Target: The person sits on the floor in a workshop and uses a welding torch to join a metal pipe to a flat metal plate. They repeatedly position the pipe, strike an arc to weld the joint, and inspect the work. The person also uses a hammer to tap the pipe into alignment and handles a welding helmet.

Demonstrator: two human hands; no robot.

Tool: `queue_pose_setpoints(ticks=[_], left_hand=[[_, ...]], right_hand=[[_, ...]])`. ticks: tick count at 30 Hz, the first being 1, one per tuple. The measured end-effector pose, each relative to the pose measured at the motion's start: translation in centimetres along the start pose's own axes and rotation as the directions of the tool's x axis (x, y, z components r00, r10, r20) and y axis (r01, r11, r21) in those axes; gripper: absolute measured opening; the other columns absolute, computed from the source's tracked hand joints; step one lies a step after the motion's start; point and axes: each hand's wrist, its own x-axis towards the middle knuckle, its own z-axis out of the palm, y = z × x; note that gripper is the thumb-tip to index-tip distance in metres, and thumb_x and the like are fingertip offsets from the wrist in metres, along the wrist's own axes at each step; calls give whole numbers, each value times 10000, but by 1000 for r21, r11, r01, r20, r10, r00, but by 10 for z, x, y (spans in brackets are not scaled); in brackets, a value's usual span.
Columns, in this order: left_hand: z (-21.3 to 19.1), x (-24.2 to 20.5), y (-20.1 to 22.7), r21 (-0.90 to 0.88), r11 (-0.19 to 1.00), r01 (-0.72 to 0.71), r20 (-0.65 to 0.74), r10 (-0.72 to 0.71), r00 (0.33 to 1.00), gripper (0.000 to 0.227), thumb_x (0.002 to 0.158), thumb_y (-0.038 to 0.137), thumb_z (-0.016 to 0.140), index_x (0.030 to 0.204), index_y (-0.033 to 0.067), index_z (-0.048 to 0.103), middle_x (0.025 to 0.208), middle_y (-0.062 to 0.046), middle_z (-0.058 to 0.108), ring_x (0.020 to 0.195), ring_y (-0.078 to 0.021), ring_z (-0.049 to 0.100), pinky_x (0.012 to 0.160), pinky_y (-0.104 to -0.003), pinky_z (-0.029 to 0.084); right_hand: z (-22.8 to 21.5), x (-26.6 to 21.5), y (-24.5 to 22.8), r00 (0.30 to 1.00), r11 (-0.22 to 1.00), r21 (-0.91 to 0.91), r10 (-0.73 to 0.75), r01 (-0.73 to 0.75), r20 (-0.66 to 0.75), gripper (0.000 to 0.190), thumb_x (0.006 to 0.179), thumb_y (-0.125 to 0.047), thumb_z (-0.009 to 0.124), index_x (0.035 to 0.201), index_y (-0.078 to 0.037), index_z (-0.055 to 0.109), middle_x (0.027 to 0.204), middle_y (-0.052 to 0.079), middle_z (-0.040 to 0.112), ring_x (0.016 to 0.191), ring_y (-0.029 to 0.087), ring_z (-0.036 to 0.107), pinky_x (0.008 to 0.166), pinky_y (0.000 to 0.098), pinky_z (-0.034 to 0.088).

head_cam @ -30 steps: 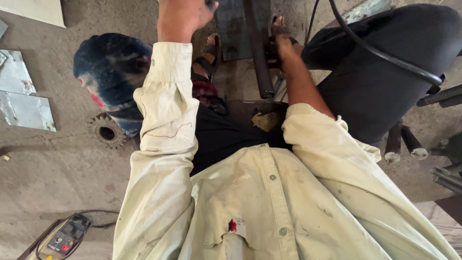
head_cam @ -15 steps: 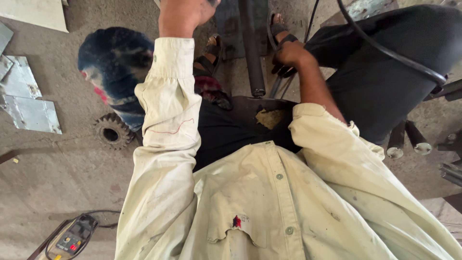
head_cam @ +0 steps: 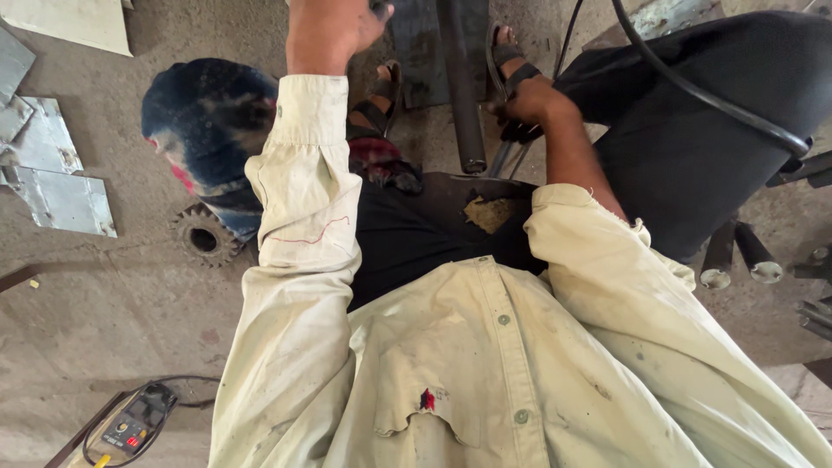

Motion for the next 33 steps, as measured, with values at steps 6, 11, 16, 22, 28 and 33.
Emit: queue_pose_setpoints(ticks=[6, 11, 16, 22, 28, 33], left_hand=[[-31, 0, 14, -51, 992, 117, 81, -113, 990, 437, 883, 435, 807, 1158, 111, 704, 972, -175, 740, 877, -401, 718, 755, -537, 557], [-61, 3, 36, -72, 991, 111, 79, -105, 991, 516, 882, 408, 799, 1295, 144, 640, 967, -217, 733, 887, -440, 707, 742, -534, 566], [-90, -9, 40, -146, 975, 166, 160, -142, 977, 497, 905, 370, 785, 1323, 149, 633, 952, -194, 744, 897, -412, 725, 746, -525, 575], [-118, -19, 43, -126, 975, 181, 158, -160, 974, 529, 931, 352, 743, 1355, 66, 610, 842, -183, 730, 794, -344, 731, 707, -482, 579], [-138, -19, 46, -98, 977, 189, 151, -173, 973, 504, 951, 359, 737, 1346, 69, 618, 874, -182, 733, 813, -369, 711, 722, -486, 562], [-131, -17, 48, -90, 969, 231, 153, -215, 964, 520, 911, 352, 764, 1348, 103, 627, 841, -188, 729, 824, -399, 705, 714, -515, 547]], right_hand=[[67, -10, -39, 988, 602, 797, -94, -40, 121, 697, 854, -502, 745, 1388, -104, 539, 1069, 129, 733, 876, 287, 744, 697, 473, 618], [77, -37, -90, 999, 375, 927, -51, 28, -10, 509, 865, -64, 691, 1320, -61, 462, 832, 164, 592, 642, 308, 607, 503, 432, 556], [98, -21, -79, 999, 360, 933, -50, 25, -8, 364, 925, -76, 563, 1244, 100, 569, 861, 155, 651, 622, 272, 669, 507, 421, 589], [93, -36, -104, 999, 345, 938, 45, -34, 20, 444, 934, -45, 629, 1334, 70, 474, 846, 181, 622, 577, 269, 629, 482, 431, 553], [88, -57, -147, 995, 329, 943, 99, -44, 12, 577, 871, -17, 559, 1399, -86, 336, 862, 142, 670, 554, 246, 618, 449, 416, 552], [120, -36, -144, 991, 381, 922, 133, -75, 25, 421, 914, -70, 649, 1251, 29, 417, 880, 186, 635, 598, 268, 628, 461, 439, 550]])
